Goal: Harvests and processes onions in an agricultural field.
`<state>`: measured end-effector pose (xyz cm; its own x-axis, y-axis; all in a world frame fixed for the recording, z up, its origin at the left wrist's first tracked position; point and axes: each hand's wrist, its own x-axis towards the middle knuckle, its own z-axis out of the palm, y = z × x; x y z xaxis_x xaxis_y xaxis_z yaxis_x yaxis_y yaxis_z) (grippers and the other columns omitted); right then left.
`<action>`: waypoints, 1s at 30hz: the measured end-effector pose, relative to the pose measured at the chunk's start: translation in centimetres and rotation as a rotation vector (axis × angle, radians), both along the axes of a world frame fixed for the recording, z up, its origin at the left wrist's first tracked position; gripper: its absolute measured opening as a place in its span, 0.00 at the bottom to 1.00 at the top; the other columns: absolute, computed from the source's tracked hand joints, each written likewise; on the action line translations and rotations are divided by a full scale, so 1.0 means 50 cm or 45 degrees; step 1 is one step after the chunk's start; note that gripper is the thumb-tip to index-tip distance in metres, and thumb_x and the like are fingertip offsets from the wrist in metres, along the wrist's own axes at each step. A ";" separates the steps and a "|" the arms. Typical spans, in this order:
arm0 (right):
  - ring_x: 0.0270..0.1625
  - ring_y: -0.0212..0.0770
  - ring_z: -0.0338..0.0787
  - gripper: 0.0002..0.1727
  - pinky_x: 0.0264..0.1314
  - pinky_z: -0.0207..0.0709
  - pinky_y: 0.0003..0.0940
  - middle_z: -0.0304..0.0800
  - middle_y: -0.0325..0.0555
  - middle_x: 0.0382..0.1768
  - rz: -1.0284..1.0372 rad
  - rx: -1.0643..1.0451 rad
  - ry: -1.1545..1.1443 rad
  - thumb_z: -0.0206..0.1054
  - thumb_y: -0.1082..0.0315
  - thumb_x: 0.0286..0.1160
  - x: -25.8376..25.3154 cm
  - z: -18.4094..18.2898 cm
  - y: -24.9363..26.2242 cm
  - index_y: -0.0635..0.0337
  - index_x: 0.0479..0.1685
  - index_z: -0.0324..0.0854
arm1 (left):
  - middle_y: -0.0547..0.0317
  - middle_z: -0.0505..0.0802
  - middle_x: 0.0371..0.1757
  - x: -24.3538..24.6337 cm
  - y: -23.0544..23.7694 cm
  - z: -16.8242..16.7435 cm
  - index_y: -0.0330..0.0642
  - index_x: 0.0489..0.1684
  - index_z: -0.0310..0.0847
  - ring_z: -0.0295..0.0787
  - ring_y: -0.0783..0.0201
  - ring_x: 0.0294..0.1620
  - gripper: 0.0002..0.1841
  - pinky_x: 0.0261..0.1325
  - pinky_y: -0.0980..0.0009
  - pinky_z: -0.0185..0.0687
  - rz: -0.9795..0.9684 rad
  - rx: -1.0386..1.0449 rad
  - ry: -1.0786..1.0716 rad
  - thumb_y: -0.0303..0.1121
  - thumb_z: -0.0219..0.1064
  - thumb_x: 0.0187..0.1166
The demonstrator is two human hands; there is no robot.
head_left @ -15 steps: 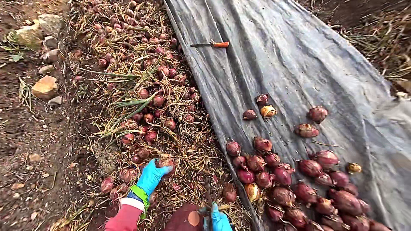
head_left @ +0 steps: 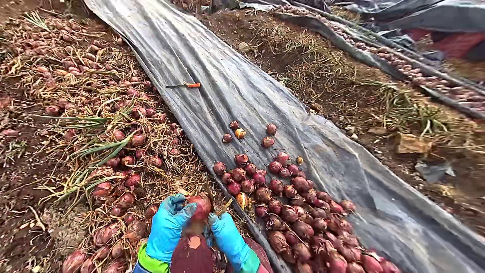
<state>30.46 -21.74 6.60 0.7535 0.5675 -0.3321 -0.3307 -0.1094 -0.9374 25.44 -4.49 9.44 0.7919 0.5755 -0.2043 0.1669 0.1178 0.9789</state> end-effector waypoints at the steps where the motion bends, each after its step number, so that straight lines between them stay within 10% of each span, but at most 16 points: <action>1: 0.17 0.37 0.83 0.41 0.21 0.82 0.36 0.84 0.41 0.18 -0.024 0.041 -0.020 0.66 0.22 0.62 -0.016 0.014 -0.011 0.58 0.28 0.82 | 0.51 0.96 0.48 -0.017 -0.012 0.016 0.41 0.76 0.77 0.97 0.58 0.41 0.35 0.40 0.60 0.97 -0.010 -0.009 -0.074 0.47 0.79 0.68; 4: 0.19 0.35 0.83 0.29 0.22 0.80 0.34 0.86 0.40 0.21 -0.130 0.229 -0.094 0.81 0.41 0.60 -0.077 0.053 -0.038 0.60 0.39 0.85 | 0.61 0.93 0.68 -0.095 -0.040 0.061 0.47 0.84 0.75 0.96 0.66 0.52 0.38 0.53 0.65 0.95 -0.329 0.197 -0.124 0.64 0.61 0.82; 6: 0.24 0.32 0.85 0.21 0.29 0.84 0.31 0.90 0.38 0.27 -0.161 0.331 -0.157 0.81 0.54 0.63 -0.104 0.086 -0.067 0.60 0.45 0.86 | 0.55 0.95 0.55 -0.133 -0.088 0.162 0.32 0.74 0.74 0.96 0.65 0.49 0.46 0.54 0.66 0.94 -0.552 0.113 0.039 0.54 0.83 0.57; 8: 0.25 0.30 0.85 0.25 0.30 0.84 0.30 0.89 0.35 0.26 -0.167 0.319 -0.169 0.79 0.44 0.65 -0.136 0.100 -0.099 0.58 0.42 0.86 | 0.53 0.93 0.56 -0.158 -0.129 0.224 0.29 0.72 0.71 0.93 0.67 0.56 0.49 0.65 0.69 0.89 -0.693 0.178 0.274 0.32 0.91 0.41; 10: 0.19 0.31 0.82 0.35 0.24 0.81 0.31 0.84 0.34 0.19 -0.128 0.205 -0.192 0.70 0.26 0.64 -0.171 0.094 -0.128 0.54 0.31 0.85 | 0.54 0.95 0.56 -0.182 -0.118 0.185 0.33 0.67 0.81 0.92 0.67 0.60 0.46 0.70 0.66 0.84 -0.831 0.549 0.299 0.47 0.94 0.43; 13: 0.18 0.34 0.82 0.43 0.22 0.80 0.33 0.83 0.37 0.17 -0.024 0.141 -0.304 0.56 0.16 0.64 -0.200 0.064 -0.164 0.53 0.24 0.82 | 0.63 0.97 0.41 -0.199 -0.058 0.089 0.47 0.51 0.90 0.96 0.67 0.46 0.46 0.54 0.57 0.93 -0.988 0.926 0.126 0.80 0.76 0.46; 17: 0.20 0.35 0.84 0.47 0.25 0.83 0.39 0.84 0.37 0.19 -0.027 -0.004 -0.392 0.45 0.15 0.68 -0.220 0.054 -0.196 0.52 0.29 0.85 | 0.60 0.94 0.32 -0.183 -0.062 0.126 0.49 0.36 0.91 0.94 0.61 0.38 0.44 0.46 0.51 0.90 -1.294 1.186 0.360 0.85 0.70 0.47; 20: 0.14 0.37 0.80 0.46 0.18 0.79 0.37 0.83 0.41 0.17 0.007 -0.008 -0.166 0.39 0.22 0.79 -0.204 0.049 -0.244 0.56 0.35 0.87 | 0.60 0.93 0.31 -0.133 -0.062 0.137 0.49 0.33 0.91 0.92 0.60 0.37 0.40 0.47 0.51 0.88 -1.060 1.201 0.560 0.78 0.81 0.41; 23: 0.16 0.40 0.83 0.48 0.20 0.83 0.39 0.84 0.43 0.18 0.036 -0.123 -0.037 0.35 0.22 0.80 -0.174 -0.009 -0.282 0.57 0.43 0.87 | 0.66 0.94 0.31 -0.081 -0.110 0.126 0.53 0.34 0.91 0.93 0.67 0.35 0.26 0.46 0.58 0.92 -1.018 1.037 0.502 0.65 0.82 0.56; 27: 0.16 0.38 0.83 0.49 0.20 0.82 0.38 0.84 0.41 0.19 0.144 -0.165 -0.093 0.40 0.14 0.69 -0.124 -0.034 -0.318 0.53 0.37 0.84 | 0.50 0.93 0.41 0.006 -0.237 0.110 0.45 0.40 0.88 0.91 0.48 0.48 0.20 0.54 0.39 0.83 -1.788 1.250 0.633 0.53 0.61 0.84; 30: 0.14 0.39 0.81 0.49 0.16 0.80 0.37 0.84 0.43 0.17 -0.245 -0.019 -0.023 0.39 0.20 0.77 -0.079 -0.054 -0.327 0.58 0.45 0.88 | 0.60 0.95 0.40 0.091 -0.161 0.064 0.54 0.40 0.92 0.93 0.55 0.47 0.15 0.53 0.43 0.85 -1.359 1.347 0.698 0.51 0.63 0.85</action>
